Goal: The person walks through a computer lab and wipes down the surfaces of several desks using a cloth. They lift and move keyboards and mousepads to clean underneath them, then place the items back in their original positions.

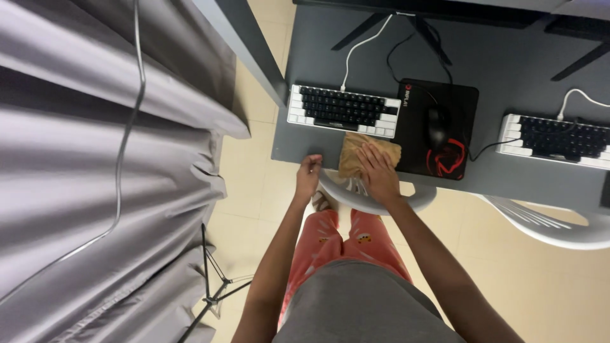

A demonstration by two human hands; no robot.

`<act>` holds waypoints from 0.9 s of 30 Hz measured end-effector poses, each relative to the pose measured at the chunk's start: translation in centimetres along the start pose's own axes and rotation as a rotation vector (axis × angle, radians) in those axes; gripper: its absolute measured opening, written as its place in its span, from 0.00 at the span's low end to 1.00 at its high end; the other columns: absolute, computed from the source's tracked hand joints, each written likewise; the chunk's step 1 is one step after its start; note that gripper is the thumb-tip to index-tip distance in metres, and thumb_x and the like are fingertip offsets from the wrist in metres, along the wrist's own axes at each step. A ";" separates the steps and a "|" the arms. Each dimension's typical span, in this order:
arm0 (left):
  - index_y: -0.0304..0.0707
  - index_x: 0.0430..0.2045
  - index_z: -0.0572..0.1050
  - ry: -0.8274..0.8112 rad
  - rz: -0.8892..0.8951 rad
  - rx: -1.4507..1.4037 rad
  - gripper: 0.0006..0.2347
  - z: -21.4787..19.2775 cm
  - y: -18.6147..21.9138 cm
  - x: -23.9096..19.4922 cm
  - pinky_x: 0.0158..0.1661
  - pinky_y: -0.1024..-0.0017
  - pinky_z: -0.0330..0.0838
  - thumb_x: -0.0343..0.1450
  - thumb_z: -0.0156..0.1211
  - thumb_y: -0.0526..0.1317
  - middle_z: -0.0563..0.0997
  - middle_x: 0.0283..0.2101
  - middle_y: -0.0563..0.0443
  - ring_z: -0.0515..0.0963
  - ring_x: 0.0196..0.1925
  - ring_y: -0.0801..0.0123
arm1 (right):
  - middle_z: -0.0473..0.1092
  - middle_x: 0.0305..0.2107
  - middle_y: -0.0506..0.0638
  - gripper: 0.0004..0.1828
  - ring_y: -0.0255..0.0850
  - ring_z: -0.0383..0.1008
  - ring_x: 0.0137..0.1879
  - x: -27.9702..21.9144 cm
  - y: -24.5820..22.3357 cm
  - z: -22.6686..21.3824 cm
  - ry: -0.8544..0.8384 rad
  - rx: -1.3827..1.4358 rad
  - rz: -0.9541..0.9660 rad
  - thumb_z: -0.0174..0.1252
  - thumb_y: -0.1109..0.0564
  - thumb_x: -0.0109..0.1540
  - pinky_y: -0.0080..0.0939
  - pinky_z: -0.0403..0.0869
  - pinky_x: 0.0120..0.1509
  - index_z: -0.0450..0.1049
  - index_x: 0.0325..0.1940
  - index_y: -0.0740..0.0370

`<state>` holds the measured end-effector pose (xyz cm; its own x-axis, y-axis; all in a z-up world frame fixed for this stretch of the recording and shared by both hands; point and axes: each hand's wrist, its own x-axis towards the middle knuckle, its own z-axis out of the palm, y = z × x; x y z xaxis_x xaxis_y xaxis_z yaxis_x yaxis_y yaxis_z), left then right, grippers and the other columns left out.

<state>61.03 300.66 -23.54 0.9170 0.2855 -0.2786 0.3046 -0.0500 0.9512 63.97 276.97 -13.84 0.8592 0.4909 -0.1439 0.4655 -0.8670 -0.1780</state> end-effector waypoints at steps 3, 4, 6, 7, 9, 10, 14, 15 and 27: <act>0.33 0.48 0.77 -0.029 0.013 0.063 0.09 -1.3 3.2 -1.0 0.48 0.73 0.75 0.75 0.55 0.34 0.83 0.46 0.49 0.82 0.45 0.70 | 0.44 0.78 0.48 0.40 0.43 0.38 0.83 1.8 -2.3 0.7 0.006 -0.026 0.045 0.49 0.40 0.67 0.53 0.40 0.83 0.47 0.80 0.48; 0.33 0.48 0.77 -0.026 0.013 0.068 0.09 -1.8 2.7 -1.0 0.48 0.73 0.75 0.75 0.55 0.34 0.83 0.46 0.49 0.82 0.45 0.70 | 0.44 0.78 0.48 0.40 0.43 0.38 0.83 2.6 -3.2 1.1 0.008 -0.021 0.042 0.49 0.40 0.67 0.53 0.40 0.83 0.47 0.80 0.48; 0.33 0.49 0.76 -0.024 -0.035 0.071 0.10 -2.7 1.7 -0.9 0.47 0.71 0.76 0.74 0.54 0.33 0.82 0.47 0.48 0.82 0.45 0.67 | 0.42 0.76 0.51 0.42 0.49 0.37 0.81 4.2 -5.1 1.8 -0.026 0.112 0.009 0.49 0.32 0.66 0.57 0.40 0.82 0.46 0.78 0.51; 0.33 0.49 0.76 -0.021 -0.033 0.074 0.10 -3.3 1.2 -0.9 0.47 0.71 0.76 0.74 0.54 0.33 0.82 0.47 0.48 0.82 0.45 0.67 | 0.42 0.76 0.51 0.42 0.49 0.37 0.81 5.1 -5.8 1.8 -0.024 0.115 0.006 0.49 0.32 0.66 0.57 0.40 0.82 0.46 0.78 0.51; 0.33 0.49 0.76 -0.003 -0.074 0.107 0.10 -4.2 0.4 -0.7 0.46 0.71 0.76 0.74 0.54 0.33 0.83 0.47 0.48 0.82 0.45 0.68 | 0.42 0.78 0.49 0.42 0.48 0.38 0.82 7.0 -7.2 1.9 -0.047 0.123 -0.107 0.48 0.32 0.66 0.57 0.42 0.83 0.46 0.79 0.50; 0.33 0.49 0.76 -0.001 -0.073 0.109 0.10 -4.7 1.0 -0.9 0.46 0.71 0.76 0.74 0.54 0.33 0.83 0.47 0.48 0.82 0.45 0.68 | 0.42 0.78 0.49 0.42 0.48 0.38 0.82 8.1 -7.7 3.0 -0.045 0.124 -0.109 0.48 0.32 0.66 0.57 0.42 0.83 0.46 0.79 0.50; 0.31 0.48 0.75 0.029 0.051 0.187 0.11 -5.8 2.9 -0.6 0.43 0.69 0.78 0.72 0.54 0.30 0.81 0.48 0.44 0.82 0.44 0.65 | 0.45 0.77 0.48 0.38 0.47 0.41 0.81 12.1 -8.8 5.1 0.054 0.125 -0.392 0.51 0.41 0.66 0.57 0.47 0.82 0.53 0.79 0.51; 0.30 0.47 0.75 0.059 0.143 0.223 0.11 -5.8 3.1 -0.4 0.43 0.68 0.79 0.71 0.55 0.29 0.79 0.47 0.41 0.83 0.44 0.63 | 0.46 0.77 0.46 0.37 0.46 0.42 0.81 12.9 -8.9 5.0 0.078 0.175 -0.479 0.54 0.46 0.65 0.55 0.50 0.82 0.57 0.78 0.52; 0.34 0.45 0.75 -0.078 0.311 0.457 0.10 -3.3 5.3 -0.1 0.51 0.56 0.73 0.70 0.59 0.29 0.78 0.45 0.38 0.79 0.48 0.48 | 0.48 0.76 0.39 0.38 0.39 0.45 0.81 7.8 -9.1 0.1 0.043 0.234 -0.074 0.60 0.61 0.60 0.56 0.54 0.76 0.63 0.74 0.45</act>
<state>61.69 303.50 -17.99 0.9926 0.1199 -0.0198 0.0815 -0.5356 0.8405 66.44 288.67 -13.44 0.8350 0.5441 -0.0816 0.4703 -0.7828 -0.4075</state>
